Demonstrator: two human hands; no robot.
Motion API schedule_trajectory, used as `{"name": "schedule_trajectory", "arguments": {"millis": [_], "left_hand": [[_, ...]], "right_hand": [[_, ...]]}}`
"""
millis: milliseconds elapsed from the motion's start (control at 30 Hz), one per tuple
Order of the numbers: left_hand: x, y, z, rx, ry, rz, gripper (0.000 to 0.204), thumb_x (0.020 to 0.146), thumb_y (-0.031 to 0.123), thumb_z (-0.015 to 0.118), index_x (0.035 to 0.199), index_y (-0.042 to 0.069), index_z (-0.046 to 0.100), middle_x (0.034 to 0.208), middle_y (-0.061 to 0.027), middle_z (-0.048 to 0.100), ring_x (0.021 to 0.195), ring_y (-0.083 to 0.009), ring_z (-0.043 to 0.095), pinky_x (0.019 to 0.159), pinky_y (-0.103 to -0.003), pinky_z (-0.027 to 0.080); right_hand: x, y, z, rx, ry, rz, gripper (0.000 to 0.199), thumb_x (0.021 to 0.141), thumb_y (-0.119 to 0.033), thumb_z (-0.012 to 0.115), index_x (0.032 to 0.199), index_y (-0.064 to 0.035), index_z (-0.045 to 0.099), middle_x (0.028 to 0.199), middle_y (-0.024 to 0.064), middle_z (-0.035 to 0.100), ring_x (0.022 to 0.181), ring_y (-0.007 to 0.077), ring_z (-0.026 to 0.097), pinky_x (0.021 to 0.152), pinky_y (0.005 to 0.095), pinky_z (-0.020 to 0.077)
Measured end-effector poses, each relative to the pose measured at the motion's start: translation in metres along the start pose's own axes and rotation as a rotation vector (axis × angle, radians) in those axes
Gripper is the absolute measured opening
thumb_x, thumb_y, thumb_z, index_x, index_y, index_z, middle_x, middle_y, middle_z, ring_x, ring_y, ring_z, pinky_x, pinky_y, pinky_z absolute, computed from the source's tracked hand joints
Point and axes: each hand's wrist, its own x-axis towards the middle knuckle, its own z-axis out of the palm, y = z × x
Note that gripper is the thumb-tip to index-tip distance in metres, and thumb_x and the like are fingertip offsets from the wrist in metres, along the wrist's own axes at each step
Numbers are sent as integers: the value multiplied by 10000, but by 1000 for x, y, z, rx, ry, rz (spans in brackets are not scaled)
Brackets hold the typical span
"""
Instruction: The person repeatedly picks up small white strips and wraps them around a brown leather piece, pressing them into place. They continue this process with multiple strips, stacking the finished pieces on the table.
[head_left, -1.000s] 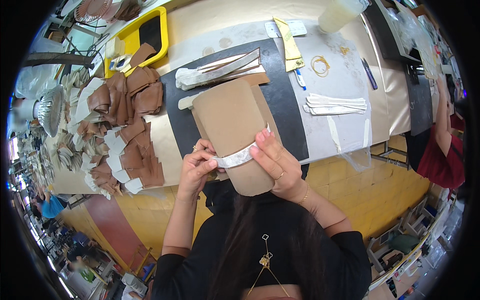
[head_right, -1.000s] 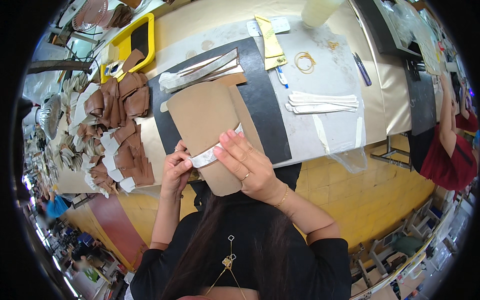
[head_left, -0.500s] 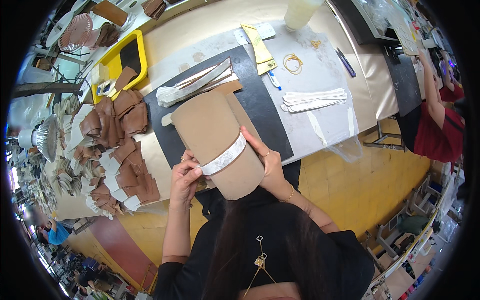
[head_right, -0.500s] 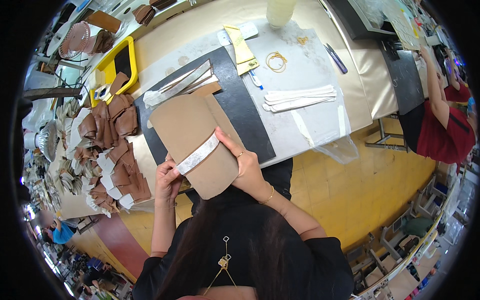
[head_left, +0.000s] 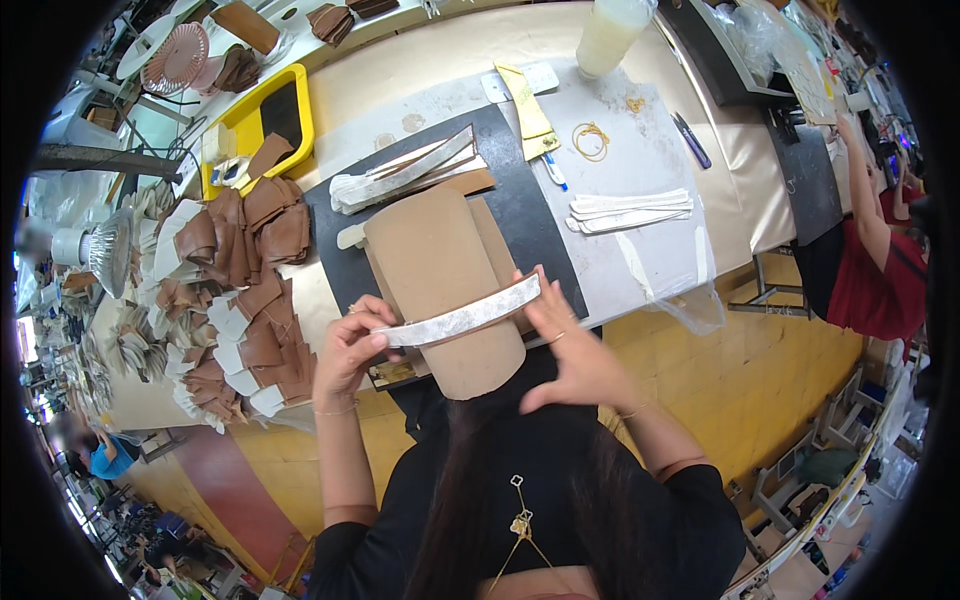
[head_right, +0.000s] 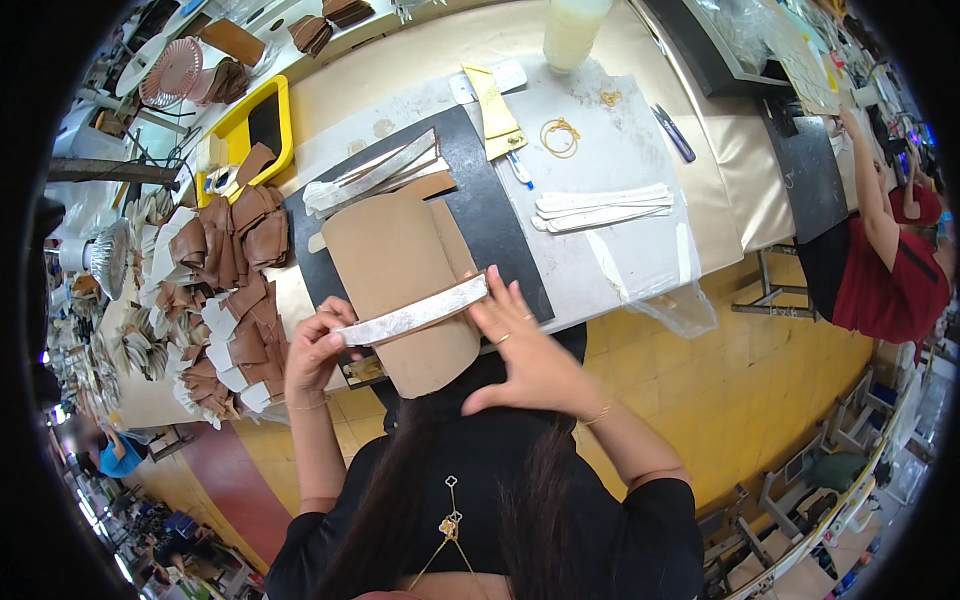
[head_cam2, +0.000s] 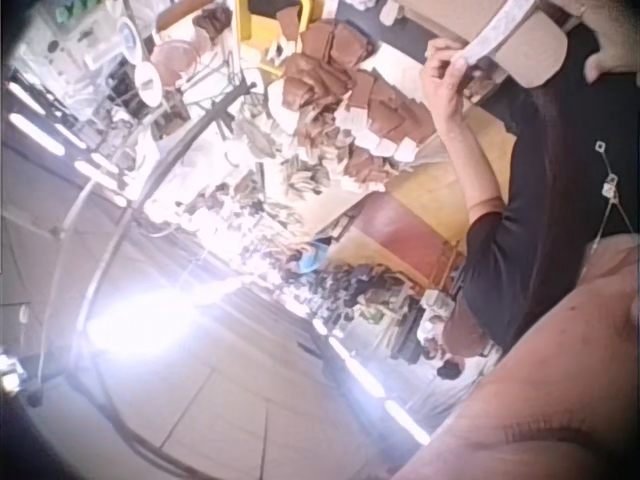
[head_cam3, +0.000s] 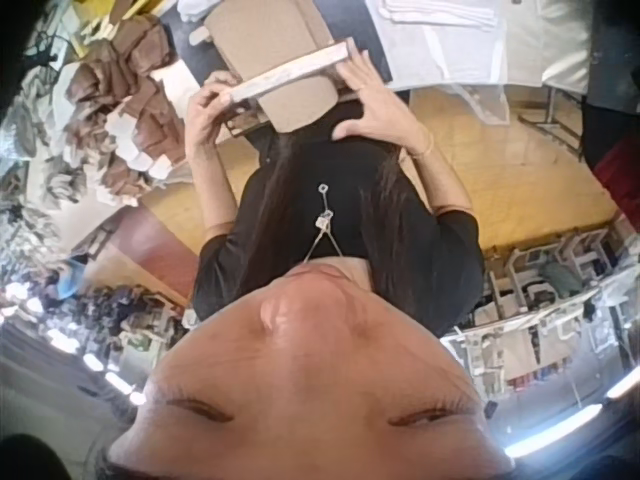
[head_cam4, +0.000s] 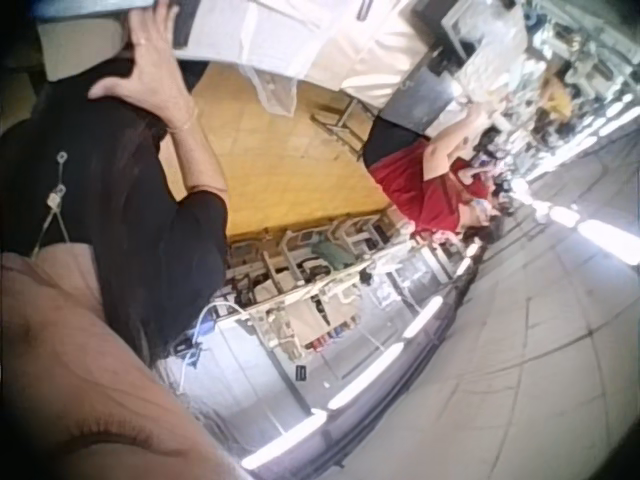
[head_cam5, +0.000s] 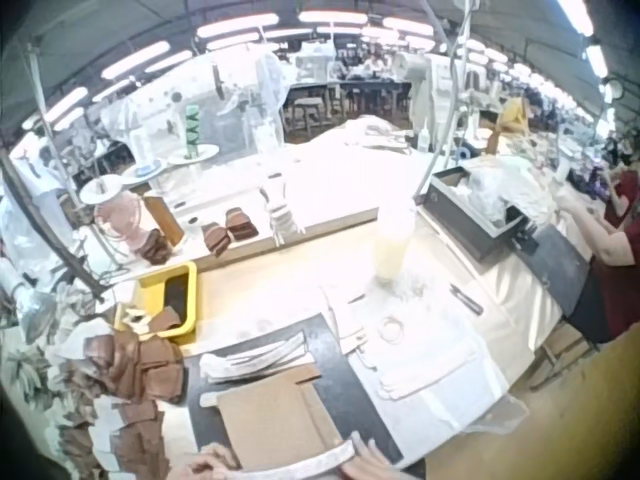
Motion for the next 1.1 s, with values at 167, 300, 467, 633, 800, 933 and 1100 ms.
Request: {"name": "schedule_trajectory", "arguments": {"millis": [167,300,467,633,800,933,1100], "left_hand": [[9,54,22,85,-107,66,122,811,42,701,870,-54,655,787,-163,663,573,-173,634,531,-261,542],[31,76,46,184,-128,198,199,811,103,715,860,-71,632,724,-198,651,485,-217,620,422,-291,509],[74,88,10,170,39,163,213,866,99,659,1020,-36,603,743,-142,666,466,-138,596,377,-207,446],[99,79,-43,356,274,-56,262,862,126,686,1080,1,613,734,-50,673,432,-41,524,372,-143,373],[94,71,-68,429,321,7,282,846,151,707,1076,14,621,700,-36,653,418,-26,482,362,-147,313],[85,71,-71,616,413,13,319,836,174,713,1095,11,624,666,-9,599,418,-21,452,365,-161,302],[45,75,-77,633,512,-4,290,844,192,707,1087,46,648,698,15,588,448,-23,456,384,-174,331]], "right_hand": [[12,49,-77,-403,312,193,250,896,-197,614,1078,-38,676,1337,120,541,1285,303,460,1091,497,285],[33,83,-93,-907,389,198,223,886,-134,607,1085,-77,690,1270,114,583,1253,290,485,1055,485,330],[32,98,-99,-993,316,231,202,872,-156,627,1047,-104,713,1249,101,597,1234,282,502,1042,463,352],[33,97,-101,-944,315,205,197,841,-144,657,1019,-87,718,1197,84,629,1117,264,578,1006,437,393],[43,87,-100,-906,340,117,146,788,-94,685,931,-63,687,1061,75,660,973,261,609,901,405,438],[42,87,-107,-913,320,41,111,745,-72,702,821,-65,621,932,67,623,873,268,582,794,403,440],[42,92,-108,-1054,205,-22,132,755,-48,669,812,-53,550,810,105,551,788,301,536,732,414,424]]}}
